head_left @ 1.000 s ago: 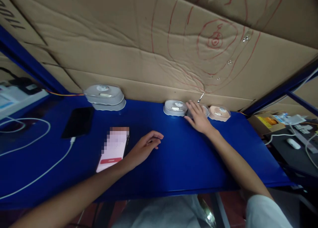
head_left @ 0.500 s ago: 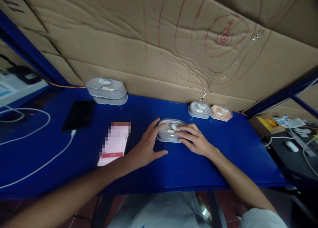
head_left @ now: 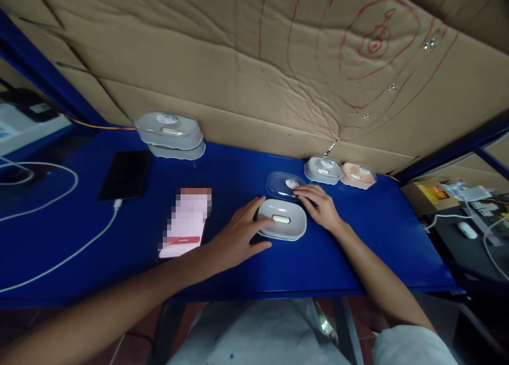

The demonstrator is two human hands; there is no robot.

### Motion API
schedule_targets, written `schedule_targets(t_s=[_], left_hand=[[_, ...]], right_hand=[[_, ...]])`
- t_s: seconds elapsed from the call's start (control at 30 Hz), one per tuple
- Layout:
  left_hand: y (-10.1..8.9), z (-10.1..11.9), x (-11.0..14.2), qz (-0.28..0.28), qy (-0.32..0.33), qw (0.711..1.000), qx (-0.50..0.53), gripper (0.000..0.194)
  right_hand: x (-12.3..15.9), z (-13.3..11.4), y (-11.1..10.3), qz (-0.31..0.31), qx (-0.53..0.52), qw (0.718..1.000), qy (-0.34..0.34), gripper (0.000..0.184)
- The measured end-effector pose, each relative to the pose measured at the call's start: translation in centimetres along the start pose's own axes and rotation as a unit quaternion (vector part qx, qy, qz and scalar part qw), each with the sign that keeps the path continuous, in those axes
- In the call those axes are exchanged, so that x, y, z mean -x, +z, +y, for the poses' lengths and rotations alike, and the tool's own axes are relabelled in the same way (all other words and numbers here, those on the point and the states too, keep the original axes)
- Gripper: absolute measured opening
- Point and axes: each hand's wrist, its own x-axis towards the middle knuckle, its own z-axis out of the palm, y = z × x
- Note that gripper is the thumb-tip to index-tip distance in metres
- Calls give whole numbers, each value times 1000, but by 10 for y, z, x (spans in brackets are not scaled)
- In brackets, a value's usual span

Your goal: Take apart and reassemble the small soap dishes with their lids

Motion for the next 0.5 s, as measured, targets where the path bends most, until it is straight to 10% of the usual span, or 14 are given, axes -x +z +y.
schedule_targets(t_s=[0.17, 0.5], left_hand=[[-5, 0, -4, 15, -14, 1000, -6, 32], [-4, -5, -8, 55, -26, 997, 39, 87]], right_hand=[[3, -22, 1, -65, -7, 998, -25, 32], [4, -57, -6, -134, -83, 986, -57, 36]])
